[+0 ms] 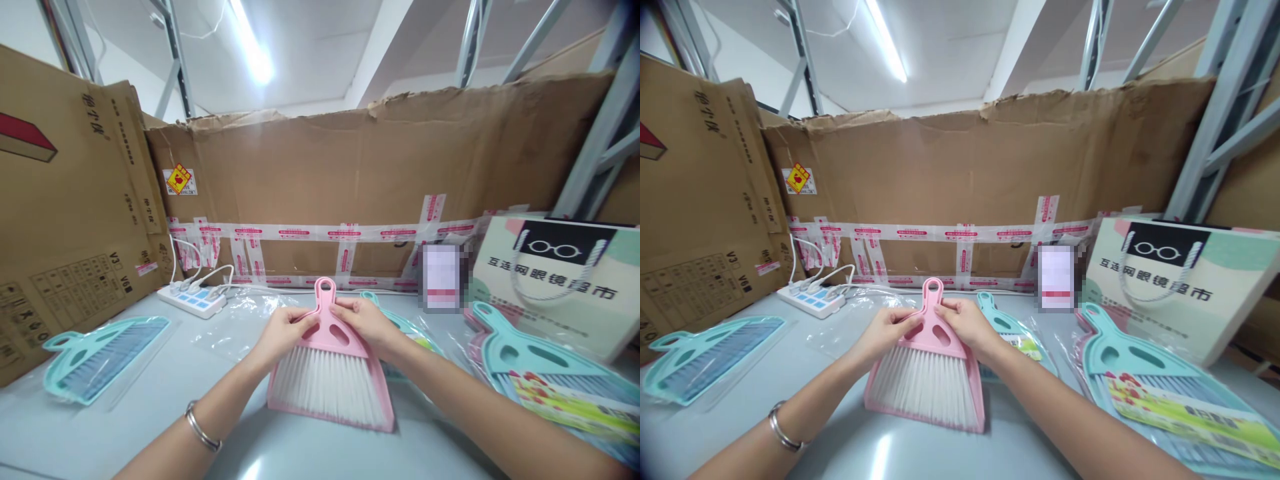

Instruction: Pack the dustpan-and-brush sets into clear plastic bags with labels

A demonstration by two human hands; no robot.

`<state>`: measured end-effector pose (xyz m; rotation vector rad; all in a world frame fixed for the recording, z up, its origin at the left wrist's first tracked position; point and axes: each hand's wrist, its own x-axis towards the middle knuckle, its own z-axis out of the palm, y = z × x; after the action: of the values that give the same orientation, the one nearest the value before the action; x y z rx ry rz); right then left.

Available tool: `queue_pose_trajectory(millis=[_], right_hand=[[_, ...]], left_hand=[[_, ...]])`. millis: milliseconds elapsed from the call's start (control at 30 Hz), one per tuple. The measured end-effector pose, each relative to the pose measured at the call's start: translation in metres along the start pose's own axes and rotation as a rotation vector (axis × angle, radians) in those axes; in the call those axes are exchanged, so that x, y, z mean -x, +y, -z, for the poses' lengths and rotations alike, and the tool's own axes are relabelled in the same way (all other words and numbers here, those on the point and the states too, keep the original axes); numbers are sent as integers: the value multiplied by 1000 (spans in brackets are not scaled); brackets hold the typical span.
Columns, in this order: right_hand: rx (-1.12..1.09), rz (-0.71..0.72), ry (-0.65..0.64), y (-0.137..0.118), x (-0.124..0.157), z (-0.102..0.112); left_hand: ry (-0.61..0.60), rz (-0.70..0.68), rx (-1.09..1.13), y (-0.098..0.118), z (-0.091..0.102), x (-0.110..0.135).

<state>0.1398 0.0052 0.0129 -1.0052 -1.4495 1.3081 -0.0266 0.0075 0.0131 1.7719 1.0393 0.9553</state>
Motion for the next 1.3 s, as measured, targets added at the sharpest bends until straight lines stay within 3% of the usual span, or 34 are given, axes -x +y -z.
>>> queue_pose_trajectory(millis=[300,533,800,1033,1300], right_hand=[[90,-75,113,5,-1,4],[78,-83,108,4,0,3],[-146,-122,-56,8,-2,6],[-79,-80,-153,7,-1,8],[113,4,15,11,-3,10]], left_hand=[[-6,8,-7,-4,-7,2],[9,22,-14,-6,-8,1],[3,83,26,-7,-5,1],[52,34,17,-9,-2,-3],[-45,42,121,-10,3,-3]])
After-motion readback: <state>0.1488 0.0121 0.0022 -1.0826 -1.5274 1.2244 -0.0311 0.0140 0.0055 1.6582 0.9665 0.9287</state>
